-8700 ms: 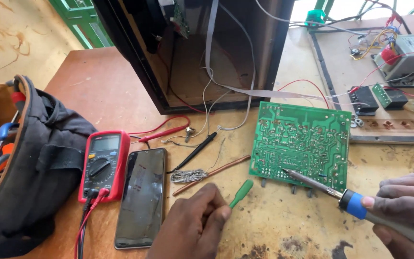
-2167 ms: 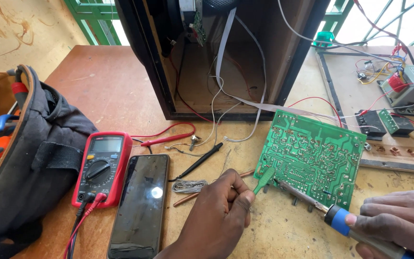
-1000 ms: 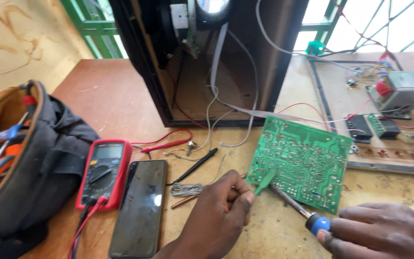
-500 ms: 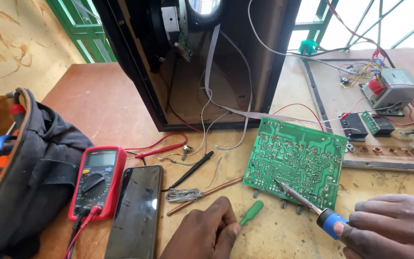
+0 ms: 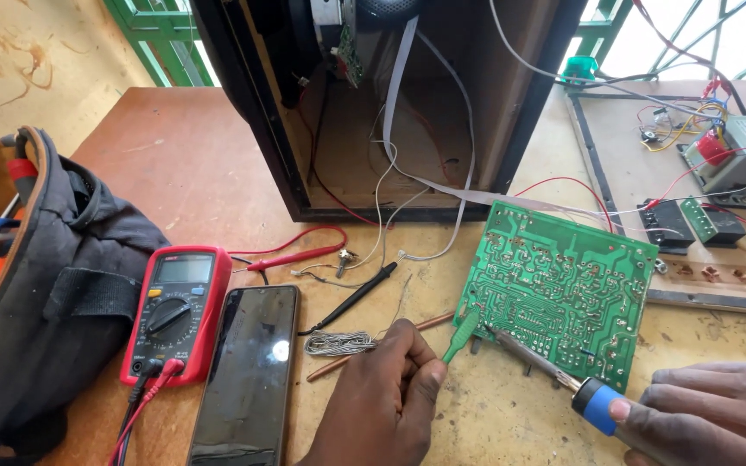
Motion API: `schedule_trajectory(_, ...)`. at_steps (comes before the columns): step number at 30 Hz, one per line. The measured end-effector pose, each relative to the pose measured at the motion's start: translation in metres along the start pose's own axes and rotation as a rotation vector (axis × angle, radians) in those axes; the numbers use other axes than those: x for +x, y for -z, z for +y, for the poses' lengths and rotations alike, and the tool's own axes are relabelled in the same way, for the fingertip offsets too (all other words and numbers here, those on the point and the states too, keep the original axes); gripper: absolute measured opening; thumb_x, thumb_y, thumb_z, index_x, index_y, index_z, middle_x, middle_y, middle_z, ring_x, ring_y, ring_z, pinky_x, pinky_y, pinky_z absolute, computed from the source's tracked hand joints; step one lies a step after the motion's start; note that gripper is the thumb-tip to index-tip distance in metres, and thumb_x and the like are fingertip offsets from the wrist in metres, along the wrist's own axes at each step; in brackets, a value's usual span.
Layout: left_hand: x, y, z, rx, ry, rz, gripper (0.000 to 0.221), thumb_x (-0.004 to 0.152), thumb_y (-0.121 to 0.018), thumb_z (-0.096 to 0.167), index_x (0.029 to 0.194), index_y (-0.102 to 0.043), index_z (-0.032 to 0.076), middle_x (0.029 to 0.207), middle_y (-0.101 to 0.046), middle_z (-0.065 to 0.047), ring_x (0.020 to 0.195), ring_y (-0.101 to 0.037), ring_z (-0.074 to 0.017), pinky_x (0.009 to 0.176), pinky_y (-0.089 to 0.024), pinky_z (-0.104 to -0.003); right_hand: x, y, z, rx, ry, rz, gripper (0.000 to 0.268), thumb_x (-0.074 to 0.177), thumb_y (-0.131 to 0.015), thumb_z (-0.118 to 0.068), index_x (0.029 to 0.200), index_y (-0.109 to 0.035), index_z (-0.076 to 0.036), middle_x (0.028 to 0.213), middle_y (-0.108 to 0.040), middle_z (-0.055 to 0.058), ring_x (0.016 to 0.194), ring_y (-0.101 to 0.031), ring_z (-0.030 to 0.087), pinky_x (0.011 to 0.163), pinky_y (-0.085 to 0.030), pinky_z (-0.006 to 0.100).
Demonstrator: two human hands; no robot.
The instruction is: Soldering and reworking components on a printed circuit board using a handheld soldering iron at a repair bench.
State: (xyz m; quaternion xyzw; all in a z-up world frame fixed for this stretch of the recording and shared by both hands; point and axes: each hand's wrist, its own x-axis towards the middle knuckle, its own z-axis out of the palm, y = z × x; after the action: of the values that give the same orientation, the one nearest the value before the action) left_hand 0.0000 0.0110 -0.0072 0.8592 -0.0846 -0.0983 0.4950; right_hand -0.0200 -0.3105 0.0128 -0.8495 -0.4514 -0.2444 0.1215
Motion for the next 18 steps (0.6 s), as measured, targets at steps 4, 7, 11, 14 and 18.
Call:
schedule_trajectory(4,0.001,-0.002,-0.006,0.015,-0.061,0.023,0.014,0.096,-0.058,0.03,0.088,-0.058,0.018,0.063,-0.062,0.0,0.055,-0.057,-0.0204,0.054,-0.039,-0.04,0.0,-0.004,0.002,0.039,0.017,0.022,0.035,0.085,-0.072,-0.036,0.112,-0.066,-0.014,0.064,-0.056,-0.001,0.045,-0.049,0.019,0.043,-0.047,0.028)
schedule_trajectory(7,0.002,-0.003,-0.007,0.013,-0.061,0.016,0.015,0.097,-0.058,0.029,0.087,-0.058,0.018,0.061,-0.06,0.001,0.054,-0.054,-0.0197,0.053,-0.038,-0.04,0.006,0.0,-0.002,0.056,-0.041,-0.017,0.034,0.083,-0.074,-0.037,0.11,-0.067,-0.017,0.062,-0.052,-0.001,0.045,-0.045,0.021,0.041,-0.046,0.028)
schedule_trajectory(11,0.002,-0.003,-0.006,0.021,-0.078,0.019,0.014,0.096,-0.057,0.029,0.087,-0.058,0.017,0.064,-0.063,0.001,0.056,-0.057,-0.0217,0.055,-0.04,-0.041,0.011,0.002,-0.005,0.051,-0.059,-0.014,0.034,0.085,-0.069,-0.036,0.113,-0.066,-0.017,0.06,-0.051,-0.001,0.045,-0.044,0.022,0.042,-0.046,0.028)
schedule_trajectory(14,0.002,-0.001,-0.002,0.021,-0.039,0.001,0.013,0.096,-0.057,0.028,0.087,-0.058,0.018,0.062,-0.062,0.001,0.055,-0.057,-0.0212,0.056,-0.04,-0.041,0.009,-0.001,-0.002,0.043,-0.037,-0.011,0.036,0.085,-0.07,-0.037,0.114,-0.067,-0.017,0.06,-0.05,0.0,0.045,-0.044,0.021,0.042,-0.046,0.029)
schedule_trajectory(18,0.001,0.0,0.0,0.015,-0.002,-0.025,0.014,0.098,-0.055,0.029,0.089,-0.057,0.018,0.059,-0.06,0.0,0.054,-0.055,-0.02,0.056,-0.039,-0.04,0.003,-0.002,-0.001,0.061,-0.154,0.004,0.033,0.08,-0.069,-0.042,0.106,-0.07,-0.022,0.054,-0.045,-0.003,0.042,-0.037,0.02,0.038,-0.034,0.032)
